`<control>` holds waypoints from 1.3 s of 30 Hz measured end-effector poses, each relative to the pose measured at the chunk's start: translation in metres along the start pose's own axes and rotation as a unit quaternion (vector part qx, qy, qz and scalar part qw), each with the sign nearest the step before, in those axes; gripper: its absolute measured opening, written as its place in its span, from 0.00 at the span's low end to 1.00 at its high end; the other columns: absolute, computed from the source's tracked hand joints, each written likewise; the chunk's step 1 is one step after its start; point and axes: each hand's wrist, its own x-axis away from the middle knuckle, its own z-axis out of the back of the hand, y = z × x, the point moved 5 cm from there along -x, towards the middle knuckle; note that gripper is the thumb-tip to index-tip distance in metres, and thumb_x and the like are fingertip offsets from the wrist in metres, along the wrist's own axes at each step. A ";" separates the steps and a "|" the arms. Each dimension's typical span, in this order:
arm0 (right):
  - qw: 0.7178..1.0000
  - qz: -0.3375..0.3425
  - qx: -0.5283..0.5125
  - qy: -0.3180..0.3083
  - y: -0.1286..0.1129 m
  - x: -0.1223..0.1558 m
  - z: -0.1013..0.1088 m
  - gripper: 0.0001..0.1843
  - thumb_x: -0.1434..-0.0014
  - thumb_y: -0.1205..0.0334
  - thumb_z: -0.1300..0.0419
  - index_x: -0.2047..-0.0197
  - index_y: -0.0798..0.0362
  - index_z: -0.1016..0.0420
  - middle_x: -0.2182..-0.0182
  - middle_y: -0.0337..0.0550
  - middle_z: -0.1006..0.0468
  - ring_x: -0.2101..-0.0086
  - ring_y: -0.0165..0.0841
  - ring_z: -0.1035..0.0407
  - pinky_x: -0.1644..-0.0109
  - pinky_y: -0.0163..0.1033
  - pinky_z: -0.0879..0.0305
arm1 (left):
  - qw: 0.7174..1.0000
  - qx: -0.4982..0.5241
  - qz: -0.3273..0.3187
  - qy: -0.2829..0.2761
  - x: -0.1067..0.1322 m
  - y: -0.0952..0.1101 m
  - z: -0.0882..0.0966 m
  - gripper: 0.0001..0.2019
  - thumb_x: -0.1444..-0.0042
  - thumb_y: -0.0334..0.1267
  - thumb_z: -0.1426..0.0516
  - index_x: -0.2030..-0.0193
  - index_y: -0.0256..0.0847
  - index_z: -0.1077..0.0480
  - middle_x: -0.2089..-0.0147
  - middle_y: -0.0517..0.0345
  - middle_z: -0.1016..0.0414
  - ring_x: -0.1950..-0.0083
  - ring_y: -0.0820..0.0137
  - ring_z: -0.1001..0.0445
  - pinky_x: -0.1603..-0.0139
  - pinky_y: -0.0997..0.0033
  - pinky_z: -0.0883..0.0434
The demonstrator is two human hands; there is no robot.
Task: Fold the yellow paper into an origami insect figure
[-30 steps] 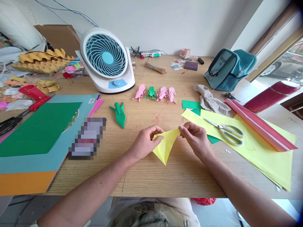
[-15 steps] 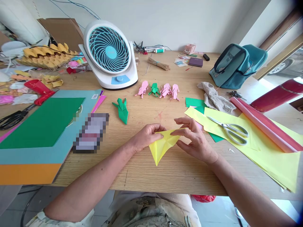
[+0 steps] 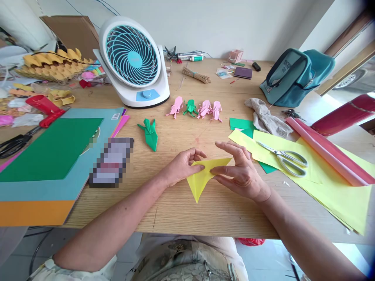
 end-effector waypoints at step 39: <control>0.967 -0.159 -0.197 -0.035 -0.001 -0.002 -0.020 0.29 0.41 0.71 0.39 0.38 0.47 0.39 0.49 0.50 0.33 0.51 0.40 0.33 0.48 0.49 0.28 | 0.987 -0.078 -0.097 -0.105 0.010 0.016 -0.019 0.18 0.44 0.36 0.38 0.46 0.42 0.30 0.47 0.52 0.25 0.47 0.64 0.26 0.47 0.67 0.30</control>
